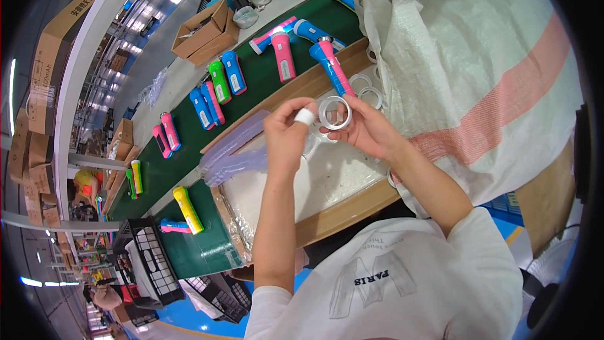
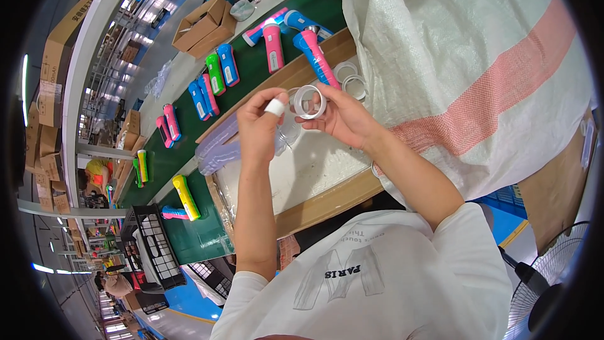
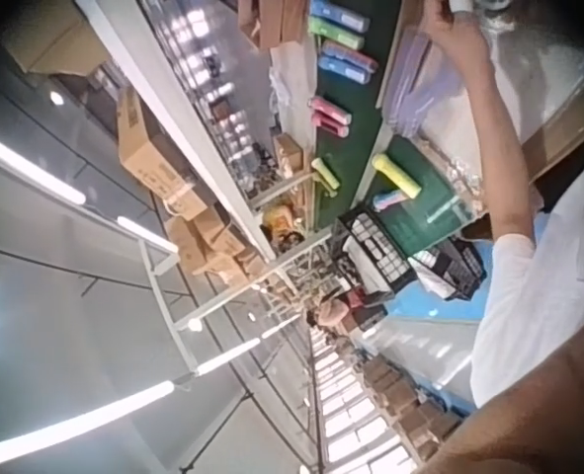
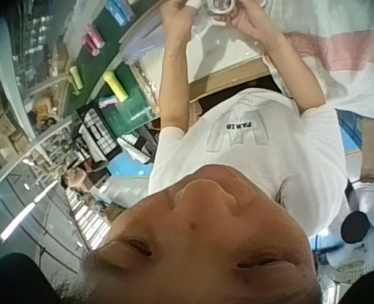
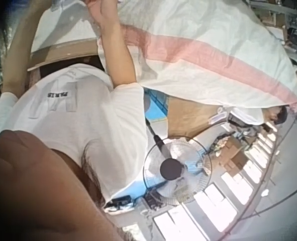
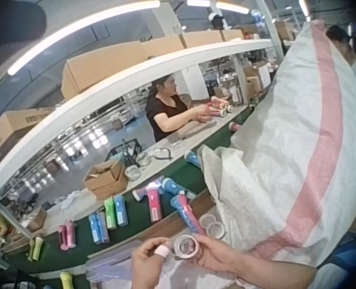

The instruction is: Assembling the bodies and caps of various colored plastic flashlights on a factory assembly line.

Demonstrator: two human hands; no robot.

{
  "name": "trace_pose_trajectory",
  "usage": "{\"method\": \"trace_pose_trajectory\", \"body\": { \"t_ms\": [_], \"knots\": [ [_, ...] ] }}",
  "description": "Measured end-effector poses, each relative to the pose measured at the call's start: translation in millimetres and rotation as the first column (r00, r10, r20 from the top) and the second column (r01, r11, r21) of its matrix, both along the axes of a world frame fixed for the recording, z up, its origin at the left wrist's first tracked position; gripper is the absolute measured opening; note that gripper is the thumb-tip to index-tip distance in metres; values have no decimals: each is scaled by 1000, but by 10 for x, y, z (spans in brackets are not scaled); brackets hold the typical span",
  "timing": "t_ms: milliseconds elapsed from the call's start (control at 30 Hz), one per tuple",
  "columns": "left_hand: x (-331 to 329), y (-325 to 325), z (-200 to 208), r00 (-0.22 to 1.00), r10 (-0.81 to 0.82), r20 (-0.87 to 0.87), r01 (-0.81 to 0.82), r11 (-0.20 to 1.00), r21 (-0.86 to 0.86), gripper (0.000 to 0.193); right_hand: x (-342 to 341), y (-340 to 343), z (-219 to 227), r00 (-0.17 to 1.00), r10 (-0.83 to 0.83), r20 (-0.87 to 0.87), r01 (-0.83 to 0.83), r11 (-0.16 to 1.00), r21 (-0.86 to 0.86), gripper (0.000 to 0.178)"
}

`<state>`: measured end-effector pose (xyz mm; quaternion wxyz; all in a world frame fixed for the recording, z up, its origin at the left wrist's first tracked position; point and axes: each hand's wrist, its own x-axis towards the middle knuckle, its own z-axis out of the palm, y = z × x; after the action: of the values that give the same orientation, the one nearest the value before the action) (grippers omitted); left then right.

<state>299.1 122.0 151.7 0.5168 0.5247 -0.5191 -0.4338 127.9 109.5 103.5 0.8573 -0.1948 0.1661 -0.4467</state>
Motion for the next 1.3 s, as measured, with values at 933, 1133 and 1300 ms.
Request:
{"method": "trace_pose_trajectory", "body": {
  "t_ms": [933, 1133, 1300],
  "knots": [
    [533, 804, 549, 851, -255, 460, 374, 908, -189, 33, -98, -21, 40, 975, -195, 108, 189, 980, 60, 43],
    [482, 1030, 692, 770, -366, 522, 461, 886, -59, 38, -14, 47, -12, 986, -153, 67, 151, 988, 28, 42],
    [322, 1090, 855, 468, -161, 869, 461, 883, -85, 48, 67, 116, 109, 960, -260, -105, 229, 943, -241, 37]
  ]
}}
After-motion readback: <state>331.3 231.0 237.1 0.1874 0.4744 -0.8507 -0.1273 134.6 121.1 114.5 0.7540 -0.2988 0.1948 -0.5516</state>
